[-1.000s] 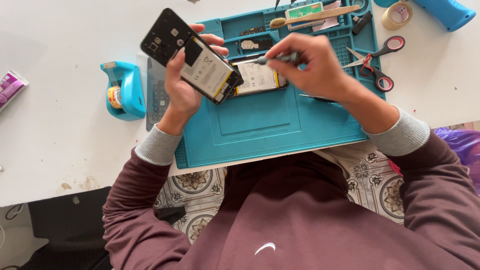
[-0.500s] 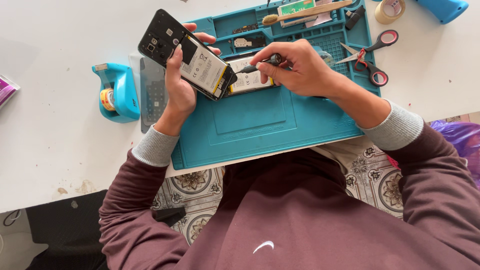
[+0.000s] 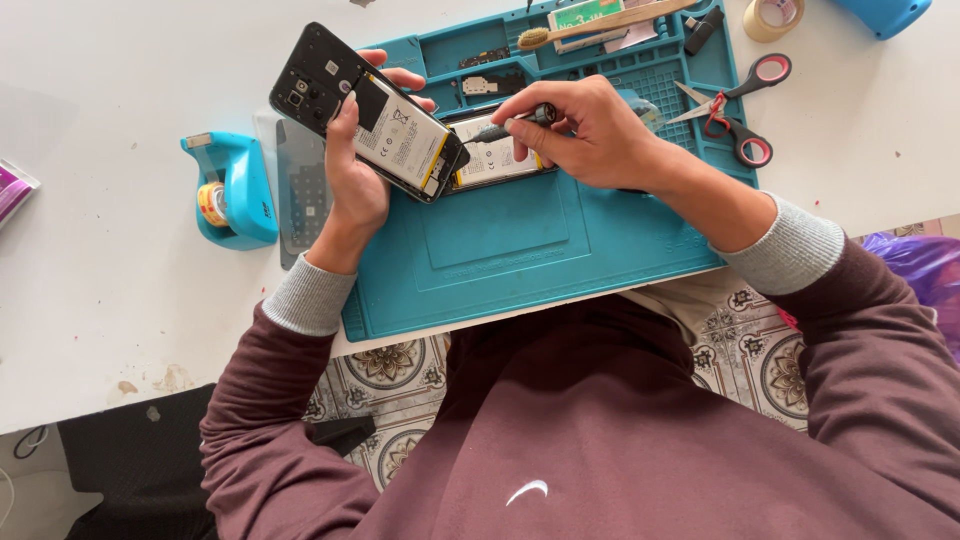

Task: The person uses a wooden stick and a small screwdriver to pry and separate the screen assembly from the phone body. They work along the edges of the device, then use tweezers to lift and disconnect a ribbon cable from the motherboard.

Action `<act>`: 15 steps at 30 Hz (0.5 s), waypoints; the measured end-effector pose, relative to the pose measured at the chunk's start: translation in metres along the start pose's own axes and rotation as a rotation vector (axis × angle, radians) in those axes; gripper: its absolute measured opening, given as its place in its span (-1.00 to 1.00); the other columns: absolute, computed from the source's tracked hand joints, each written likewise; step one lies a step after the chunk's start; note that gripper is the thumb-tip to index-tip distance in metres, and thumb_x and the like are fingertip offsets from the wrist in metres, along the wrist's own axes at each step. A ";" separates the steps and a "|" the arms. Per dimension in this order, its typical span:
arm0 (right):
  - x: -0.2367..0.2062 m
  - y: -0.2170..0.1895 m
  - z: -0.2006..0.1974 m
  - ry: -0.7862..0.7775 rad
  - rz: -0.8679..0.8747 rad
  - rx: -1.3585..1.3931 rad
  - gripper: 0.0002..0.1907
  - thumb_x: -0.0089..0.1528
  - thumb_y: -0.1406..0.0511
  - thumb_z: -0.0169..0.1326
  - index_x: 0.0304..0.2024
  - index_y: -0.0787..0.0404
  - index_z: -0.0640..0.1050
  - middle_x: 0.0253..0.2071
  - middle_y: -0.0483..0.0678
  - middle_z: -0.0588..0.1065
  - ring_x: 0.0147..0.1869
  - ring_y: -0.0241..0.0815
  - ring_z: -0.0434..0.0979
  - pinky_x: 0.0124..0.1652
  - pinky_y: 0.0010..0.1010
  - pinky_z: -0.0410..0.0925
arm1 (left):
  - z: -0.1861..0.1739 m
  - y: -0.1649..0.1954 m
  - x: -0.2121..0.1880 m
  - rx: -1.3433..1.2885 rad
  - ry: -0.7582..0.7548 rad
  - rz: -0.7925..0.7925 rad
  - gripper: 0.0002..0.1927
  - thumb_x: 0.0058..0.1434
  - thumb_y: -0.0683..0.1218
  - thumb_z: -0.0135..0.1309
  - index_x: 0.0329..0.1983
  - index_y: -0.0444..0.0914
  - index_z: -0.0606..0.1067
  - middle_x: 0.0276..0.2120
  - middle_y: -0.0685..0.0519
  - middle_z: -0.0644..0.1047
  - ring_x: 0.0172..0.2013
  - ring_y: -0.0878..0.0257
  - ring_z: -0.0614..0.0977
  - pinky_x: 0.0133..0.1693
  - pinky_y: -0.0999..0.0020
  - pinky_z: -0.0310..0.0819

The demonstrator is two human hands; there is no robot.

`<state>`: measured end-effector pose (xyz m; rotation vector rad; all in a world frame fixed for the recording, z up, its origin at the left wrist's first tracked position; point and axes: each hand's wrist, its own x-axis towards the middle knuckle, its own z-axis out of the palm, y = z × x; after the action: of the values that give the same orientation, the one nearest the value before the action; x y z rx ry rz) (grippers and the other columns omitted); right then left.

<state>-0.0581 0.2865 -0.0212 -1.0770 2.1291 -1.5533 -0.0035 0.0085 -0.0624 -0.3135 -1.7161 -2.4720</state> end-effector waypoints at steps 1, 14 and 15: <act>0.000 0.000 0.000 0.016 -0.056 -0.044 -0.80 0.42 0.42 0.09 0.09 0.30 0.57 -0.27 -0.11 0.59 -0.27 -0.44 0.56 -0.28 -0.60 0.45 | 0.000 0.000 0.000 0.000 -0.002 0.001 -0.51 0.52 0.14 -0.31 0.35 -0.23 0.25 0.05 -0.12 0.56 0.05 0.13 0.67 0.14 0.14 0.67; -0.004 -0.009 0.006 0.104 -0.227 -0.576 -0.81 0.43 0.29 0.11 -0.13 0.33 0.62 -0.41 0.10 0.55 -0.36 0.07 0.57 -0.37 -0.21 0.37 | 0.001 -0.001 0.001 -0.039 -0.004 -0.008 -0.52 0.52 0.13 -0.31 0.35 -0.23 0.24 0.06 -0.14 0.55 0.06 0.13 0.66 0.15 0.15 0.65; -0.005 -0.009 0.007 0.101 -0.239 -0.578 -0.80 0.43 0.28 0.11 -0.12 0.33 0.62 -0.40 0.10 0.56 -0.36 0.08 0.57 -0.37 -0.20 0.37 | 0.001 -0.001 0.001 -0.033 -0.006 -0.004 -0.52 0.52 0.13 -0.32 0.35 -0.23 0.24 0.06 -0.14 0.55 0.06 0.13 0.66 0.15 0.15 0.66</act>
<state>-0.0471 0.2841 -0.0165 -1.5011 2.6909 -1.1119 -0.0042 0.0095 -0.0628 -0.3213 -1.6809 -2.5073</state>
